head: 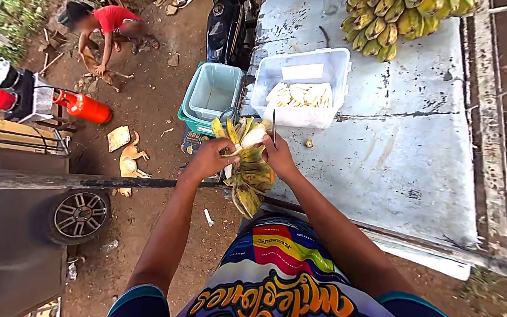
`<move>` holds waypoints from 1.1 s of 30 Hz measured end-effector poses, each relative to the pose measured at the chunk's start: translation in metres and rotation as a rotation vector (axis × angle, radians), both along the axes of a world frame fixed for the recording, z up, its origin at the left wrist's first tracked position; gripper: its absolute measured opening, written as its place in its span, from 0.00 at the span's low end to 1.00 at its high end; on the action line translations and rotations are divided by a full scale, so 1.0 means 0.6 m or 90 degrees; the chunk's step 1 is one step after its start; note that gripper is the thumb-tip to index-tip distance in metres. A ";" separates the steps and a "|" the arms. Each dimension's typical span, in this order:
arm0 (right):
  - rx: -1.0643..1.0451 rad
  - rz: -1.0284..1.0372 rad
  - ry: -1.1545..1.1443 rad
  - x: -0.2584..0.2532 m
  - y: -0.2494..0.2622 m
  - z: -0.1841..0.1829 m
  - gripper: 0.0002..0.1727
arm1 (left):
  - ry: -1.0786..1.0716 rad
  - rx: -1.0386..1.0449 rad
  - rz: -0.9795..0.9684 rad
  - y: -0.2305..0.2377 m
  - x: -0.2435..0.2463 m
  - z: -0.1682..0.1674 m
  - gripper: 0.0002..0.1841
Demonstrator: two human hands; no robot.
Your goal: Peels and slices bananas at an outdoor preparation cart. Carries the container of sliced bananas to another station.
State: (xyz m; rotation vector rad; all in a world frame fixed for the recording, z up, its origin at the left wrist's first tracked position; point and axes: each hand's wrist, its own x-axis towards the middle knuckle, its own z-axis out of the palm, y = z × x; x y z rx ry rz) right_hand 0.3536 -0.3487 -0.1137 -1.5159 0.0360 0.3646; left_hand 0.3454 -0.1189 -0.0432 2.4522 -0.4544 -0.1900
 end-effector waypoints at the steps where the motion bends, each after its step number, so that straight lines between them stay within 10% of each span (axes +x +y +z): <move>1: -0.005 0.010 -0.014 -0.004 -0.002 0.001 0.21 | 0.020 0.043 0.010 -0.011 0.008 0.010 0.18; 5: -0.008 0.040 -0.048 -0.004 0.001 -0.001 0.19 | 0.047 0.175 0.016 -0.063 0.051 0.019 0.33; 14: 0.067 -0.012 0.090 -0.029 0.002 -0.009 0.19 | 0.118 0.240 0.030 -0.092 0.106 0.007 0.24; 24: -0.035 -0.031 -0.175 -0.041 -0.045 0.056 0.22 | 0.077 -0.540 0.109 -0.094 0.079 0.064 0.20; 33: 0.179 -0.077 -0.112 -0.054 -0.075 0.104 0.16 | -0.009 -0.520 0.129 -0.181 0.042 0.019 0.18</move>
